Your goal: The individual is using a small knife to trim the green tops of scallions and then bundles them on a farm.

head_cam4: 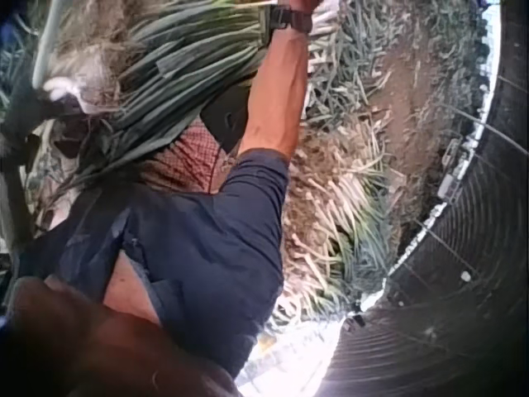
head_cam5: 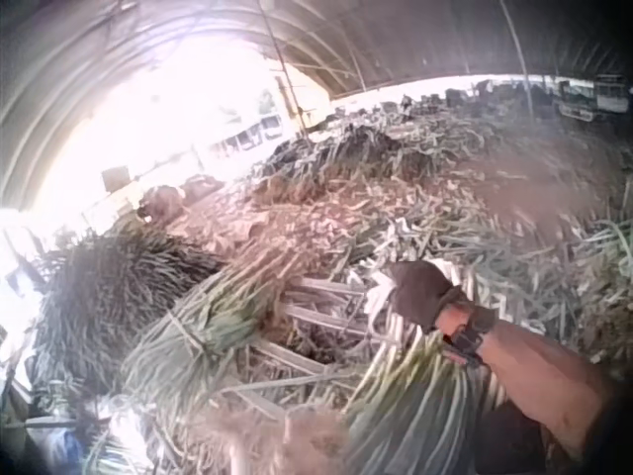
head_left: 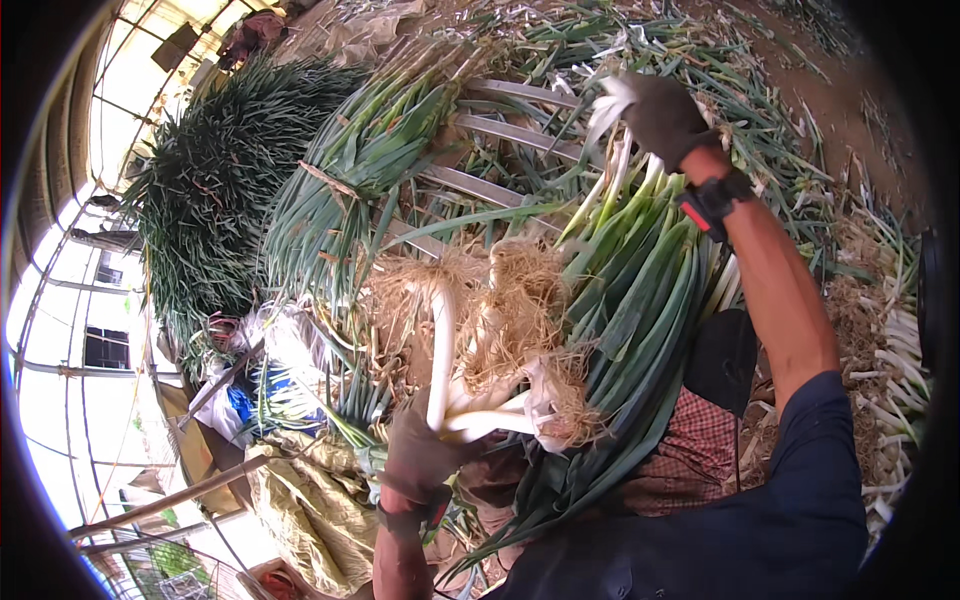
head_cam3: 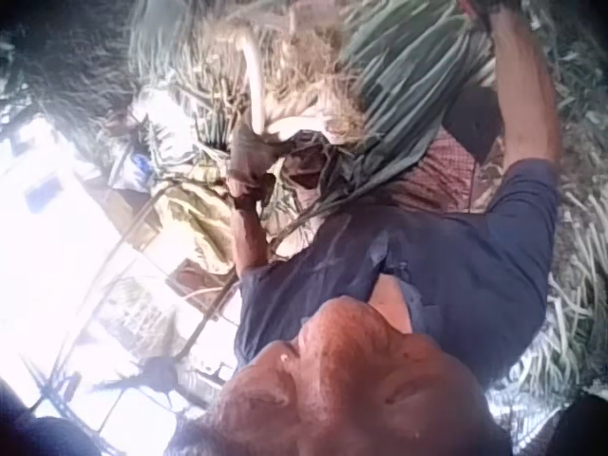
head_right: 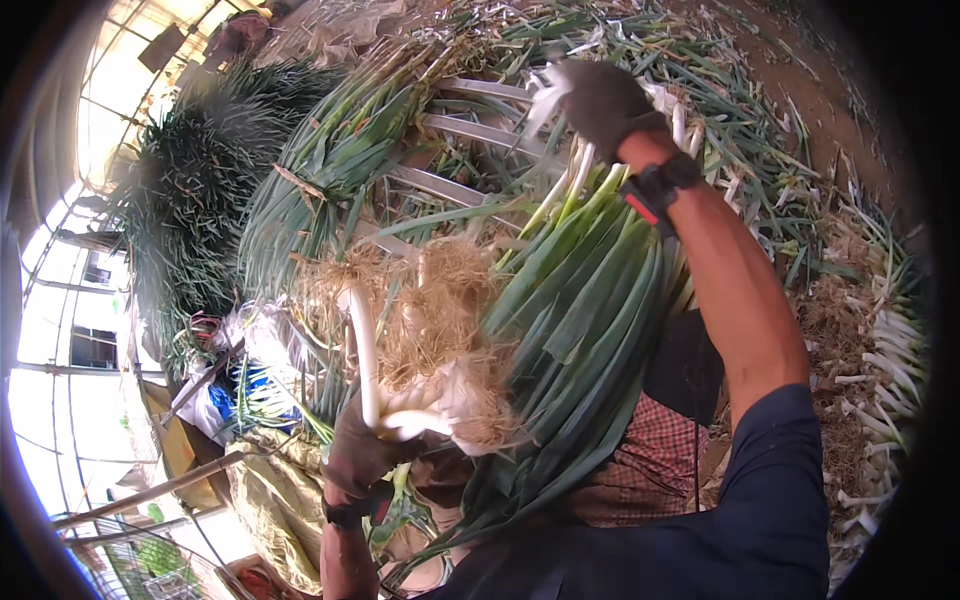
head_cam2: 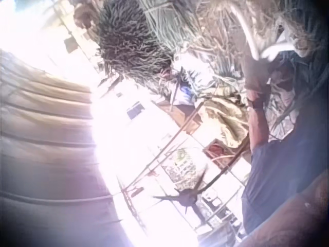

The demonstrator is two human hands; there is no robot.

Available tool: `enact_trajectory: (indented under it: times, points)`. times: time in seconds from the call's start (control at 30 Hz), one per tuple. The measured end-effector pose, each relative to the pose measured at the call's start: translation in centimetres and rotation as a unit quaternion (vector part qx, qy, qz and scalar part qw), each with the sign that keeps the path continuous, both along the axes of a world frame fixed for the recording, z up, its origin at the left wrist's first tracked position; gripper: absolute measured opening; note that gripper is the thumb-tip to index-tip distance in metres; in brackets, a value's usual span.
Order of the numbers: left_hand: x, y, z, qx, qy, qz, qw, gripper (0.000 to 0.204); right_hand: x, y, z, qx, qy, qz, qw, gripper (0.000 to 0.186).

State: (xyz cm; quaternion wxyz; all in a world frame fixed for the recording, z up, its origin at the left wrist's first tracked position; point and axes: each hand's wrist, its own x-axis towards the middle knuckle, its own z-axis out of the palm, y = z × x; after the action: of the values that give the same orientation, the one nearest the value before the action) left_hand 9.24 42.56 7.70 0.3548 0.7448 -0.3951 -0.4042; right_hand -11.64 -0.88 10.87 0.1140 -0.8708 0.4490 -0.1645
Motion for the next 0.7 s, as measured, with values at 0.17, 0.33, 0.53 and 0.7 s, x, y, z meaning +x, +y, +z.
enact_trajectory:
  times: [0.17, 0.33, 0.53, 0.7]
  points:
    - [0.2, -1.0, 0.3, -0.001, -0.100, -0.068, 0.993, 0.060, 1.1, 5.3, -3.8, 0.117, -0.124, 0.321, 0.932, 0.032]
    - [0.5, -1.2, 1.6, 0.032, -0.192, -0.125, 0.973, 0.056, 5.4, 6.6, -5.8, -0.103, 0.030, 0.301, 0.948, 0.049]
    - [0.2, -2.2, 1.8, 0.145, -0.190, -0.054, 0.970, 0.091, -1.6, 1.1, -0.3, -0.086, 0.062, 0.085, 0.991, 0.022]
    - [0.3, -4.0, 1.7, 0.153, -0.162, -0.068, 0.972, 0.091, -7.7, 15.3, -1.5, 0.423, -0.154, 0.268, 0.852, 0.039]
